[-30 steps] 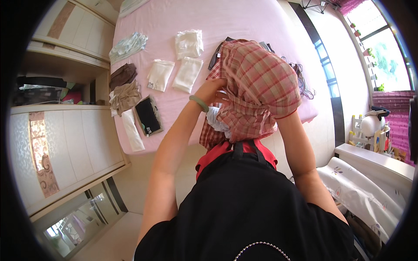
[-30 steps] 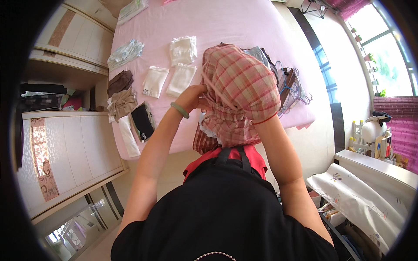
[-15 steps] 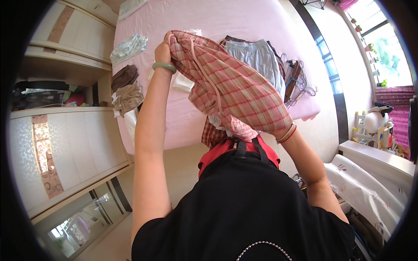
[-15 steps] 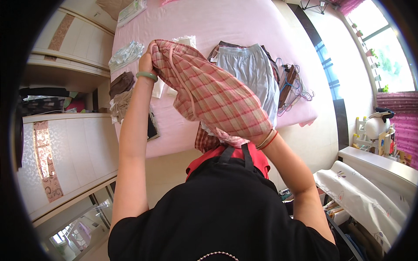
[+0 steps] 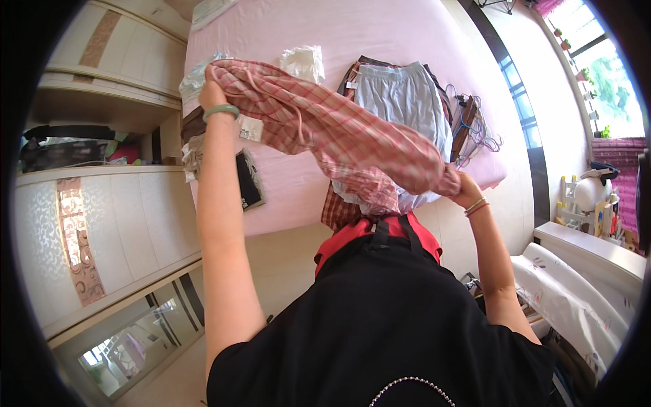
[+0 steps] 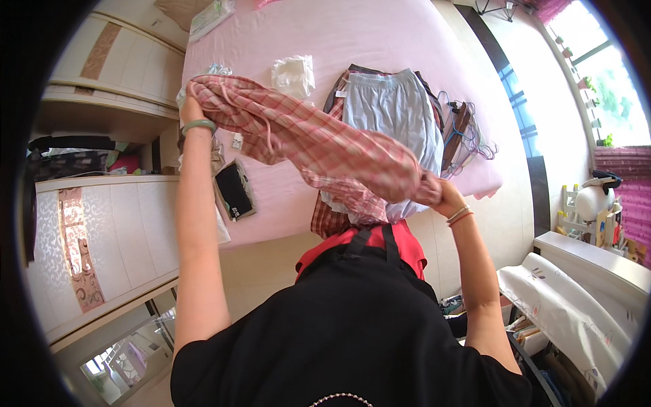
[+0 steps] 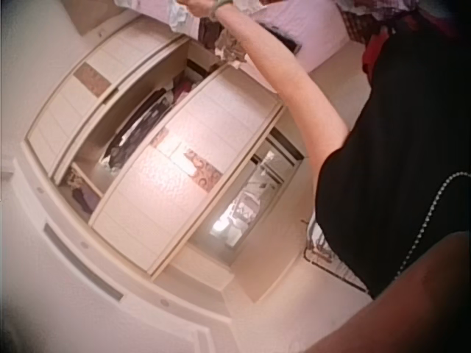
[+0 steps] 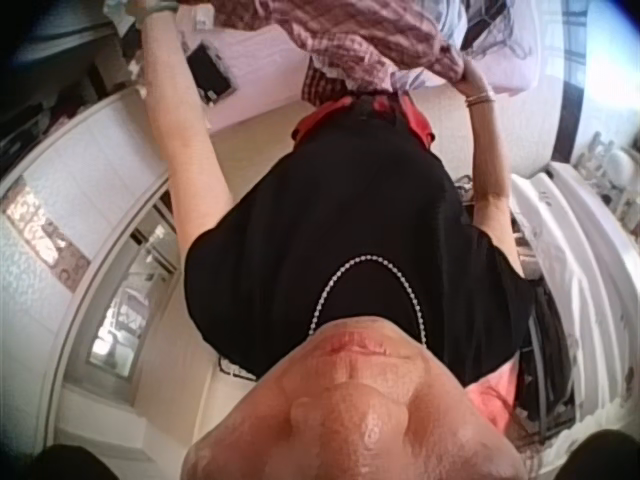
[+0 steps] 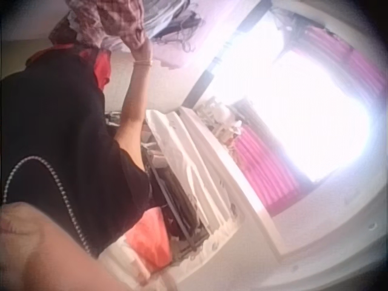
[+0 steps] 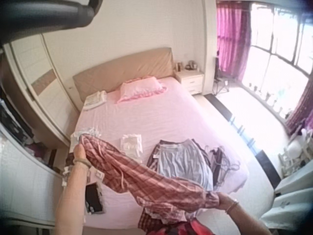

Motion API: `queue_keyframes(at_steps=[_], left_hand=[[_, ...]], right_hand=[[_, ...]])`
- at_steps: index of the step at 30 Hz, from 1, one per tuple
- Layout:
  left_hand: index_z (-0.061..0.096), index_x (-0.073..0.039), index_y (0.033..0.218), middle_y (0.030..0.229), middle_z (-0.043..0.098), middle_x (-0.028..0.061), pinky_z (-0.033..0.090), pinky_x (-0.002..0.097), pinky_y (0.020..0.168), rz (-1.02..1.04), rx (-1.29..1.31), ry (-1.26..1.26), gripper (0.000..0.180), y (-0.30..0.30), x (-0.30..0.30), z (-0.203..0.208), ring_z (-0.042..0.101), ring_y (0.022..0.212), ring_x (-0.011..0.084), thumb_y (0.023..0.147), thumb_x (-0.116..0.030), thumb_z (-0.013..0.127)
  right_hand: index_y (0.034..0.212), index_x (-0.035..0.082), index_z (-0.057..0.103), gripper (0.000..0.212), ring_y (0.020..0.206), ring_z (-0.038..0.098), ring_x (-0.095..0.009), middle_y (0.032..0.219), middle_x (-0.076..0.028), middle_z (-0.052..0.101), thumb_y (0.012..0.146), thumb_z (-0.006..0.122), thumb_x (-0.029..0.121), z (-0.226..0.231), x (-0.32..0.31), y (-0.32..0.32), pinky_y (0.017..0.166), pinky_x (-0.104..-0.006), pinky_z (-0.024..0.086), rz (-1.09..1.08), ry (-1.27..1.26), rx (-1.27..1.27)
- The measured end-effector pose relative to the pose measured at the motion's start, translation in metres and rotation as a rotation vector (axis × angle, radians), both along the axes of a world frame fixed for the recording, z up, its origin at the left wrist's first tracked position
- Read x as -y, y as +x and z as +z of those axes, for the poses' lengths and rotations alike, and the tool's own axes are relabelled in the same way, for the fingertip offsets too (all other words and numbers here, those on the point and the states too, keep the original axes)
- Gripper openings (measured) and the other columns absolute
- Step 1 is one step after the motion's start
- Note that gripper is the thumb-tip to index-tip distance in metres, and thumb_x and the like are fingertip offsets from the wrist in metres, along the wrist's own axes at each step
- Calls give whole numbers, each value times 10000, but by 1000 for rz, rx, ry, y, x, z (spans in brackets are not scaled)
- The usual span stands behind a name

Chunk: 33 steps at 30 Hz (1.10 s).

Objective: The person folds a yellow t-shirt and a pair of red plaid shorts on a bed. They smooth the fabric, fold the items into neat rectangles, and place them on a pile of other folded clothes.

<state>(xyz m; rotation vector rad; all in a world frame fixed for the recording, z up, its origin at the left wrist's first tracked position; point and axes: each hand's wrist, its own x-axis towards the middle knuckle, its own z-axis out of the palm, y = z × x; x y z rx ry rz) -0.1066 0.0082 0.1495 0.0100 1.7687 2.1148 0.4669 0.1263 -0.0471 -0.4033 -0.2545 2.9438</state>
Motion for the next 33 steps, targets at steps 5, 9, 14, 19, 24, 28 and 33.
queue_keyframes(at_steps=[5, 9, 14, 19, 24, 28, 33], left_hand=[[696, 42, 957, 950, 692, 104, 533, 342, 683, 78, -203, -21, 487, 7, 5, 15, 645, 786, 180, 859, -435, 706], [701, 76, 995, 941, 704, 114, 534, 347, 687, 164, -233, -16, 554, -20, 40, 36, 645, 792, 182, 849, -459, 711], [705, 72, 1020, 921, 711, 120, 492, 306, 712, -36, -393, -118, 579, 23, 16, 36, 602, 762, 152, 881, -489, 662], [742, -28, 942, 843, 724, 137, 512, 324, 702, -402, -841, -373, 382, 125, 2, 26, 677, 744, 220, 853, -398, 708], [708, -51, 878, 849, 657, 110, 503, 381, 660, -543, -1274, -498, 171, 215, -12, 23, 641, 764, 309, 817, -211, 714], [689, -91, 893, 804, 627, 88, 502, 392, 651, -629, -1361, -429, 162, 259, -5, 20, 637, 740, 294, 795, -215, 723], [657, -93, 870, 838, 612, 87, 500, 409, 669, -898, -1173, -139, 134, 329, 13, 26, 626, 791, 293, 773, -166, 713]], right_hand=[[1202, -66, 557, 343, 1003, 666, -237, 1164, -156, 652, 978, 397, 138, -41, -44, 23, 882, -377, 558, -258, 184, 471], [1091, -68, 627, 276, 863, 693, -233, 1004, -136, 694, 916, 540, 127, -40, -65, 40, 790, -359, 581, -453, 161, 763], [1088, 14, 687, 286, 895, 677, -247, 980, -145, 705, 892, 611, 207, -54, -71, 0, 806, -346, 528, -511, 1230, 1372], [1138, 36, 676, 246, 1074, 622, -209, 1245, -100, 621, 972, 550, 166, 111, 12, -161, 940, -332, 479, -513, 1619, 727], [1078, -29, 623, 279, 917, 623, -118, 1025, -61, 669, 1021, 475, 201, 154, 64, -246, 766, -234, 493, -347, 713, 253], [1168, -8, 563, 293, 1003, 585, -190, 1092, -99, 601, 997, 490, 218, 90, 48, -257, 859, -327, 462, -423, 1481, 440], [1170, -6, 565, 294, 1012, 583, -191, 1099, -98, 600, 994, 493, 218, 91, 52, -225, 867, -331, 460, -340, 1548, 509]])
